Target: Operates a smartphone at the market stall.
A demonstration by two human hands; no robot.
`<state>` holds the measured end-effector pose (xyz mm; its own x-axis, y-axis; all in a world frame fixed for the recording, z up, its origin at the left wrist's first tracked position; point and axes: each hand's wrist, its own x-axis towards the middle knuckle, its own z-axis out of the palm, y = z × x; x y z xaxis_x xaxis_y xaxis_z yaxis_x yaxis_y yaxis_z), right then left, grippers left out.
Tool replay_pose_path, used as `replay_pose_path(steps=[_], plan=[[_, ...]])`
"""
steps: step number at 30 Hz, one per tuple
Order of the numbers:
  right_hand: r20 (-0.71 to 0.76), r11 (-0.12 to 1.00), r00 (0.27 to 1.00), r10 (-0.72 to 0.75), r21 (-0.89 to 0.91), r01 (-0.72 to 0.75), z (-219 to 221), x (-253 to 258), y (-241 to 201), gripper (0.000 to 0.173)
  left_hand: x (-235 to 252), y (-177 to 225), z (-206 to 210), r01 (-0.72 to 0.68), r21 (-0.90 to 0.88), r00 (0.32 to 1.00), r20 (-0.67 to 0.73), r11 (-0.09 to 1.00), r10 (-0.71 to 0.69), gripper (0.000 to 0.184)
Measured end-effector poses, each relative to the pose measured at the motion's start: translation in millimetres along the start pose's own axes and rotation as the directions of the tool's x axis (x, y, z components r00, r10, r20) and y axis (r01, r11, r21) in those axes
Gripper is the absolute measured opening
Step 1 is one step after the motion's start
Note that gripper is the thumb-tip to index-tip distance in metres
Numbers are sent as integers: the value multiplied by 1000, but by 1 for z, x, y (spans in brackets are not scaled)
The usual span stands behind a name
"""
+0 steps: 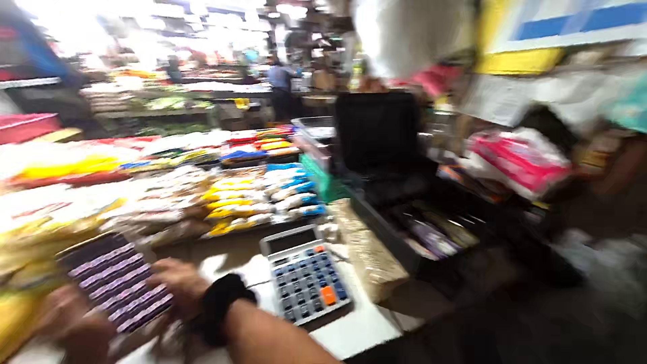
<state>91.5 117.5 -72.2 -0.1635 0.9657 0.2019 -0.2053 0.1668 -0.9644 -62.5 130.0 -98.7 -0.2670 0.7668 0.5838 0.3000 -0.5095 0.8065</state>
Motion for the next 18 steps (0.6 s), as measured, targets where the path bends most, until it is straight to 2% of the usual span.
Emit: replay_pose_path(steps=[2, 4, 8, 15, 18], plan=[[29, 999, 998, 48, 1, -48, 0, -4, -9, 39, 1, 8, 9, 55, 3, 997, -46, 998, -54, 48], [44, 988, 993, 111, 107, -115, -1, -3, -7, 42, 2, 14, 13, 80, -58, 992, -96, 995, -86, 43], [72, 953, 984, 164, 247, -177, 0, 2, 2, 42, 7, 20, 10, 127, -79, 990, -54, 989, -131, 47], [74, 965, 987, 143, 211, -155, 3, -4, -3, 37, 12, 8, 11, 93, -97, 992, -72, 991, -100, 50], [76, 971, 989, 127, 194, -139, 2, -4, -3, 32, 13, 4, 13, 14, -146, 995, -92, 989, -28, 49]])
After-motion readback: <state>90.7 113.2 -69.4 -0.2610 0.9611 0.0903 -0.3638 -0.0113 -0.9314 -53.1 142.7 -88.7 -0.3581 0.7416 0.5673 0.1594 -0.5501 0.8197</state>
